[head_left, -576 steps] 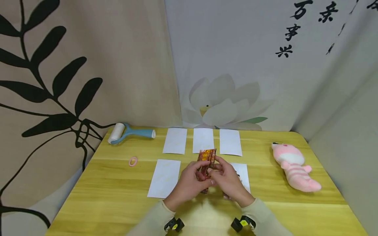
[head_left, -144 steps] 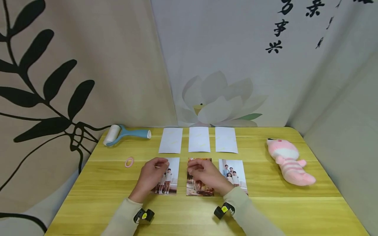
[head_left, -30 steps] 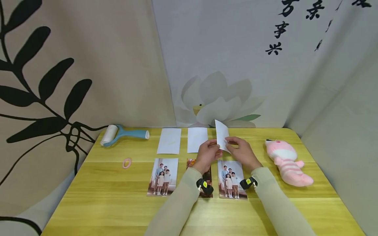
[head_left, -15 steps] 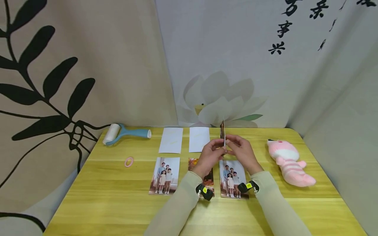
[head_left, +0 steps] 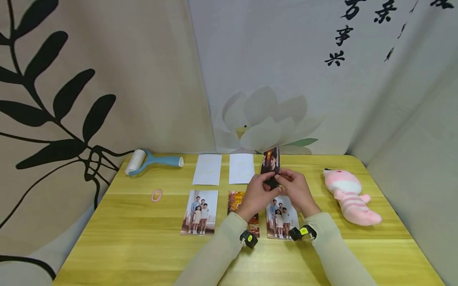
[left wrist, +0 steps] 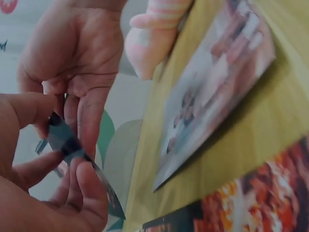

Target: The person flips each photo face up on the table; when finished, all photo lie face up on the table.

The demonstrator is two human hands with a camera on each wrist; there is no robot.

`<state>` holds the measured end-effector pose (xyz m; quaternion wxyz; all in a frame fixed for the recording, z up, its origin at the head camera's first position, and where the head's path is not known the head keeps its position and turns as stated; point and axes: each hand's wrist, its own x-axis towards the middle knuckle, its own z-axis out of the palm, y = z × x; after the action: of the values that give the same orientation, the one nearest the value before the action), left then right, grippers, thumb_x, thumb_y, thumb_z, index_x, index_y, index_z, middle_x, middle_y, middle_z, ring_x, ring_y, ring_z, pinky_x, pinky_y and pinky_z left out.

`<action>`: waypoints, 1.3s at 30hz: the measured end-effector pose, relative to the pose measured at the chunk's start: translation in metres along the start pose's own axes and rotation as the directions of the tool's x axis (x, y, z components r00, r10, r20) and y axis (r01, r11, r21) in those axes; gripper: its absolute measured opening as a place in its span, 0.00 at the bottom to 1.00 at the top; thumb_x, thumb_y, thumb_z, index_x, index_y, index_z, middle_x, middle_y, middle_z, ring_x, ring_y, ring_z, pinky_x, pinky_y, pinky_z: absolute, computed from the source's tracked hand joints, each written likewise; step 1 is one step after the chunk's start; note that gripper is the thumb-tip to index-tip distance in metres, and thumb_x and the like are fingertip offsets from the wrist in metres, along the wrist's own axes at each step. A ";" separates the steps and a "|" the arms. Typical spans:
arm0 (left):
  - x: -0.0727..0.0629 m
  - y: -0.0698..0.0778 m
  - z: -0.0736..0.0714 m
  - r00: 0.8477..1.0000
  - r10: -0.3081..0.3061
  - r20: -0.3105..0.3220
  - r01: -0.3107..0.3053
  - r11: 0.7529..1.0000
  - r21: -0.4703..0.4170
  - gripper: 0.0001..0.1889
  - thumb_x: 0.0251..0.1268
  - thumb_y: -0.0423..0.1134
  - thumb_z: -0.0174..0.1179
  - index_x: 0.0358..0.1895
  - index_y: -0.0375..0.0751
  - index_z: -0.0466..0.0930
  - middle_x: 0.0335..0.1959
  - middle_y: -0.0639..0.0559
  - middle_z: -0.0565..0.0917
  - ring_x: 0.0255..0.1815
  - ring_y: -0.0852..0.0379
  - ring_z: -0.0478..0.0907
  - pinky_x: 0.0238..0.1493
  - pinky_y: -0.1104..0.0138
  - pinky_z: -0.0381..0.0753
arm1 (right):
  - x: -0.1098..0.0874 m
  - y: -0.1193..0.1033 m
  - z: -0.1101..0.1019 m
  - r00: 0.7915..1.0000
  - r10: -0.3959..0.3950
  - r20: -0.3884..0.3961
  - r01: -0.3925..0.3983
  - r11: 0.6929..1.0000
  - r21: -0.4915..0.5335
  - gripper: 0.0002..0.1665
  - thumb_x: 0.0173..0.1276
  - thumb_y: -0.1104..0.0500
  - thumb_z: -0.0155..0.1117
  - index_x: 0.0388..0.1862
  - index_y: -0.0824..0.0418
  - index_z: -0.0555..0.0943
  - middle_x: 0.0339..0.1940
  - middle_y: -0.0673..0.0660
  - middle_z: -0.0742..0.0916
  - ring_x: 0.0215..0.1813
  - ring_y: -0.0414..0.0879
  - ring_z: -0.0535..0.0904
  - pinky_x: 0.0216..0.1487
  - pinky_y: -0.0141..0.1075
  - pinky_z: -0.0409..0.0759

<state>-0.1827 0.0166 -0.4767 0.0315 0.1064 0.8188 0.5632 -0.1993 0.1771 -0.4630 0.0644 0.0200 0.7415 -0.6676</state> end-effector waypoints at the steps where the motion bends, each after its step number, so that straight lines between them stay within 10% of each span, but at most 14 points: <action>1: -0.001 0.000 0.001 1.000 -0.005 -0.012 0.005 0.999 0.036 0.30 0.69 0.48 0.72 0.73 0.50 0.78 0.61 0.44 0.78 0.43 0.60 0.77 0.41 0.70 0.82 | 0.000 0.001 0.000 1.000 -0.007 0.001 0.007 1.000 -0.011 0.26 0.83 0.60 0.57 0.73 0.72 0.74 0.68 0.75 0.81 0.61 0.56 0.86 0.42 0.33 0.90; 14: -0.009 -0.002 -0.008 0.999 0.027 -0.044 -0.021 0.991 0.132 0.33 0.68 0.49 0.72 0.74 0.47 0.77 0.61 0.45 0.78 0.48 0.58 0.79 0.47 0.68 0.83 | -0.004 0.005 0.005 1.000 -0.022 0.015 0.022 0.999 -0.034 0.26 0.83 0.65 0.54 0.75 0.75 0.71 0.67 0.78 0.81 0.54 0.54 0.88 0.39 0.32 0.90; 27: -0.011 -0.021 -0.045 0.994 -0.027 -0.108 0.017 0.996 -0.089 0.23 0.74 0.43 0.67 0.69 0.47 0.80 0.59 0.45 0.85 0.53 0.51 0.84 0.43 0.64 0.87 | -0.017 -0.001 0.000 1.000 -0.007 0.000 0.007 1.000 -0.030 0.25 0.84 0.64 0.53 0.75 0.72 0.72 0.67 0.75 0.82 0.56 0.54 0.89 0.48 0.41 0.91; 39: -0.016 -0.035 -0.057 0.969 -0.241 0.057 0.241 0.870 -0.431 0.15 0.75 0.32 0.64 0.61 0.39 0.83 0.48 0.46 0.83 0.29 0.57 0.81 0.37 0.67 0.89 | -0.027 0.010 0.000 0.999 0.012 0.039 -0.012 1.000 -0.015 0.24 0.84 0.65 0.52 0.75 0.71 0.72 0.62 0.72 0.83 0.48 0.44 0.88 0.49 0.46 0.91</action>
<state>-0.1821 -0.0515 -0.4898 0.1250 -0.0057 0.6793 0.7231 -0.1710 0.1799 -0.4696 0.0832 0.0110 0.7448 -0.6620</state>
